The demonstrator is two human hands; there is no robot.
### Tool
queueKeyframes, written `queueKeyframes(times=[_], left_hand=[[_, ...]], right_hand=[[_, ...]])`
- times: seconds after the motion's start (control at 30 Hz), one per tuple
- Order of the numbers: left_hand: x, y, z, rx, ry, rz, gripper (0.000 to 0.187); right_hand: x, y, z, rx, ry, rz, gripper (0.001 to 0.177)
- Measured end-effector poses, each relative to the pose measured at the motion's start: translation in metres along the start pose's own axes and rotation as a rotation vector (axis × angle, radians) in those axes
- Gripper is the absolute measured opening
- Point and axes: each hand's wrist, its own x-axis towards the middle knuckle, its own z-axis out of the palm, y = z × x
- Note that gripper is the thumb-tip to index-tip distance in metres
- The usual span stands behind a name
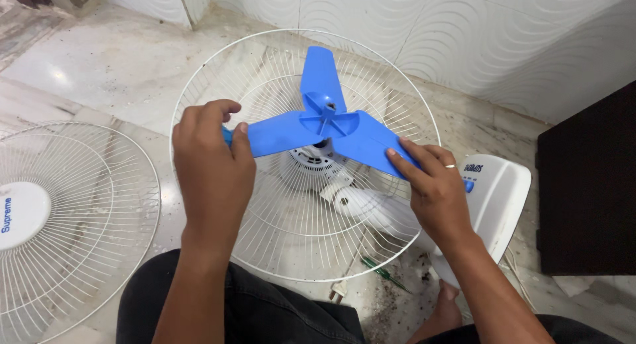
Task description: The person assembles a table fan by connecting the motor housing to the control head, attaching the front wire cage, and securing the blue fan blades with a nut. The person uses a screwdriver to tighten screws and secures the blades by hand.
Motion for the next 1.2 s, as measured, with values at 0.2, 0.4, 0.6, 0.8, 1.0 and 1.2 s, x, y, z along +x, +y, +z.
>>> queueKeyframes(times=[0.2, 0.4, 0.6, 0.8, 1.0, 1.2], left_hand=[[-0.001, -0.01, -0.002, -0.097, 0.031, -0.05, 0.02], [0.0, -0.017, 0.0, -0.13, -0.009, -0.057, 0.023], [0.002, -0.02, -0.002, -0.379, 0.074, -0.087, 0.016], [-0.008, -0.017, -0.007, -0.861, 0.407, -0.101, 0.012], [-0.003, -0.018, 0.005, -0.809, 0.441, -0.324, 0.02], [0.003, -0.007, 0.029, -0.867, -0.063, -0.63, 0.035]], right_hand=[[-0.002, -0.006, -0.002, 0.024, -0.002, -0.012, 0.055], [0.001, -0.014, -0.013, 0.069, -0.058, 0.03, 0.055], [0.005, -0.016, -0.014, 0.107, -0.055, 0.008, 0.051], [0.007, -0.012, -0.025, 0.098, 0.103, -0.009, 0.044], [0.012, -0.01, -0.03, 0.521, 0.191, 0.462, 0.026], [0.021, 0.009, -0.038, 1.239, 0.099, 0.792, 0.031]])
